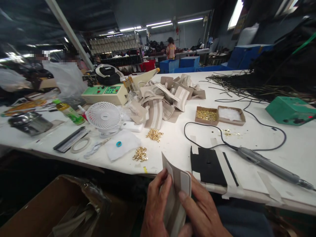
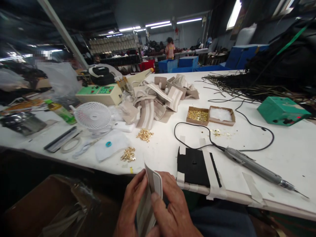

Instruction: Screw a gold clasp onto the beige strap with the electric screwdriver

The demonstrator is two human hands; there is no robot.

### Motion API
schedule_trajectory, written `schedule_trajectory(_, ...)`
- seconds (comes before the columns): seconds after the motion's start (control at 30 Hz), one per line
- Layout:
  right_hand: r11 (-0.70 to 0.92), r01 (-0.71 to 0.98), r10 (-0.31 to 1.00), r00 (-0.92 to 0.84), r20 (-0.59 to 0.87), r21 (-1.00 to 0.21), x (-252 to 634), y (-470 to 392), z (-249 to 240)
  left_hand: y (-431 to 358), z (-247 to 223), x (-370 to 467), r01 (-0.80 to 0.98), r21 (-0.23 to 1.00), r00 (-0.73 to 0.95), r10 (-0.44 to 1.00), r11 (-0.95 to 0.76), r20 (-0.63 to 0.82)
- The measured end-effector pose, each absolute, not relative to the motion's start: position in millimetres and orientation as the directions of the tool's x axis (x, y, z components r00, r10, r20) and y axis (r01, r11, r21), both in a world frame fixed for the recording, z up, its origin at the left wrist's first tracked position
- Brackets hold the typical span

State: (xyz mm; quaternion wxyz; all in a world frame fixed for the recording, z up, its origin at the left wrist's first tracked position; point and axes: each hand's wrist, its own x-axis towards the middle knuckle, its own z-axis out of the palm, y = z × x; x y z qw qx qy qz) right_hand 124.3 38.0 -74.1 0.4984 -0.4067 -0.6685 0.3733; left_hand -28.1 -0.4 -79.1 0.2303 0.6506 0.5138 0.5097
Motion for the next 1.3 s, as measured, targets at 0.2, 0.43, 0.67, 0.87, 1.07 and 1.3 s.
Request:
schedule_trajectory(0.2, 0.170, 0.126, 0.976, -0.160, 0.149, -0.977, 125.3, 36.9, -78.4, 5.3, -74.1, -35.7, 0.368, 0.903, -0.286, 0.898, -0.220, 0.335)
schedule_trajectory(0.43, 0.575, 0.273, 0.810, -0.322, 0.491, -0.771, 97.7, 51.4, -92.3, 1.0, -79.4, -35.6, 0.135, 0.974, -0.409, 0.885, -0.181, 0.221)
schedule_trajectory(0.67, 0.509, 0.203, 0.759, -0.565, 0.325, -0.837, 70.0, 61.1, -91.0, 1.0, -85.7, -66.0, -0.467, 0.866, -0.433, 0.807, 0.181, -0.402)
schedule_trajectory(0.87, 0.398, 0.487, 0.868, -0.475, 0.147, -0.778, 46.3, 143.1, -85.7, -4.6, -91.3, -89.4, -0.618, 0.764, -0.451, 0.712, 0.186, -0.539)
schedule_trajectory(1.07, 0.481, 0.581, 0.825, -0.553, 0.116, -0.657, 12.7, 177.2, -114.0, -21.5, -97.7, -88.4, -0.570, 0.784, -0.435, 0.719, 0.246, -0.542)
schedule_trajectory(1.3, 0.476, 0.604, 0.829, -0.550, 0.098, -0.639, 19.2, 172.1, -112.6, -24.9, -96.7, -76.6, -0.536, 0.783, -0.320, 0.782, 0.316, -0.535)
